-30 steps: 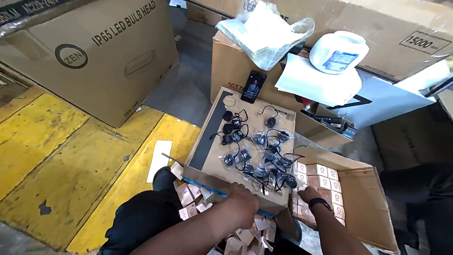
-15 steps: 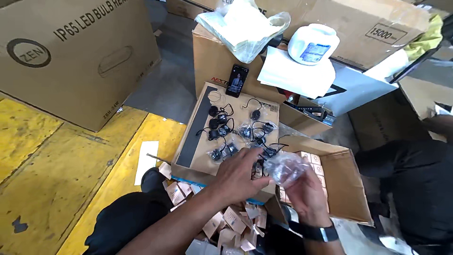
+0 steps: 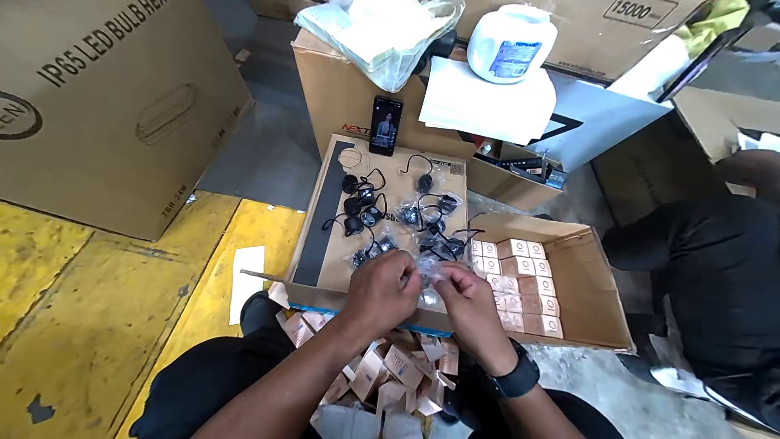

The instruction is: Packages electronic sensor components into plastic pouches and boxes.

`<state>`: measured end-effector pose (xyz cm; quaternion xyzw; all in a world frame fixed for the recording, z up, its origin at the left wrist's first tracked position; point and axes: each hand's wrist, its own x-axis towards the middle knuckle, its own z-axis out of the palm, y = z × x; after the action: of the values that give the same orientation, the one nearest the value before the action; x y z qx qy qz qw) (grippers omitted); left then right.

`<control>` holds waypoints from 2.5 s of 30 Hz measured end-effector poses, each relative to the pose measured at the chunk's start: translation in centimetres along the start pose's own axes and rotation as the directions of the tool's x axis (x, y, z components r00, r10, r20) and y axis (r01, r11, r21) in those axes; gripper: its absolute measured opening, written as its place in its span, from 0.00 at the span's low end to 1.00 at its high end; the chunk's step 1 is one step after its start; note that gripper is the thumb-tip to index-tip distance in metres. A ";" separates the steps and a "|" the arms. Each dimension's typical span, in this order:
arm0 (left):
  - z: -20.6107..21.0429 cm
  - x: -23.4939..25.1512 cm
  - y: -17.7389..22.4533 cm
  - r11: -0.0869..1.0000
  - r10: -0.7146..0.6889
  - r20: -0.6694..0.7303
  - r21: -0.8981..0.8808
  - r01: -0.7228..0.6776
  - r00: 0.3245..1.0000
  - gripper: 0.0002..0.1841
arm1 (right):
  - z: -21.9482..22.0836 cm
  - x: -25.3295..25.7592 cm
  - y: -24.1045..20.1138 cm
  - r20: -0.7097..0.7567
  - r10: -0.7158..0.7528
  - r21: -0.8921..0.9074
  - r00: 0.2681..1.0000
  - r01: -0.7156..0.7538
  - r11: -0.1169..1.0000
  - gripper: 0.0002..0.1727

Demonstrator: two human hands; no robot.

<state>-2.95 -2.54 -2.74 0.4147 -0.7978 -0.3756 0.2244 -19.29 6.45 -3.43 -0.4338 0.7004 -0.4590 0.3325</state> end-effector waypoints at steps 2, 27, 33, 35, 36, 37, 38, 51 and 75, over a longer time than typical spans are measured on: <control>0.0 0.2 -0.2 0.996 0.034 -0.081 0.085 -0.027 0.996 0.10 | -0.1 0.1 0.3 0.029 -0.022 -0.177 0.999 0.026 0.984 0.12; 1.1 -0.2 -0.8 0.909 0.135 0.094 0.384 -0.161 0.986 0.15 | 1.3 -0.6 0.7 0.185 -0.223 -0.492 0.957 0.287 0.822 0.30; 0.7 -0.3 -0.7 0.922 0.070 0.199 0.360 -0.140 0.978 0.17 | 1.6 -0.8 0.8 0.192 -0.297 -0.498 0.936 0.353 0.792 0.31; 0.8 -0.3 -0.6 0.916 0.099 0.229 0.360 -0.179 0.968 0.15 | 1.5 -0.8 0.8 0.171 -0.256 -0.498 0.951 0.308 0.811 0.30; 0.9 -0.4 -0.6 0.911 0.121 0.223 0.362 -0.197 0.967 0.15 | 1.4 -0.7 0.8 0.158 -0.232 -0.499 0.960 0.280 0.820 0.29; 1.0 -0.4 -0.5 0.905 0.152 0.203 0.365 -0.219 0.967 0.15 | 1.3 -0.7 0.8 0.147 -0.204 -0.502 0.968 0.251 0.828 0.29; 1.0 -0.5 -0.5 0.900 0.189 0.177 0.363 -0.242 0.966 0.15 | 1.1 -0.6 0.7 0.141 -0.170 -0.507 0.975 0.219 0.834 0.29; 1.2 -0.7 -1.0 0.843 0.296 0.217 0.398 -0.361 0.930 0.11 | 1.1 -0.2 0.9 0.122 -0.099 -0.432 0.988 0.143 0.890 0.30; 0.6 -0.5 -0.8 0.860 0.086 0.406 0.431 -0.274 0.910 0.12 | 1.4 -0.4 0.6 0.200 -0.102 -0.446 0.974 0.183 0.876 0.31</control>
<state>-2.70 -2.13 -3.77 0.3003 -0.9292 -0.2154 -0.0061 -18.16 6.44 -4.49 -0.5886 0.7244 -0.2638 0.2434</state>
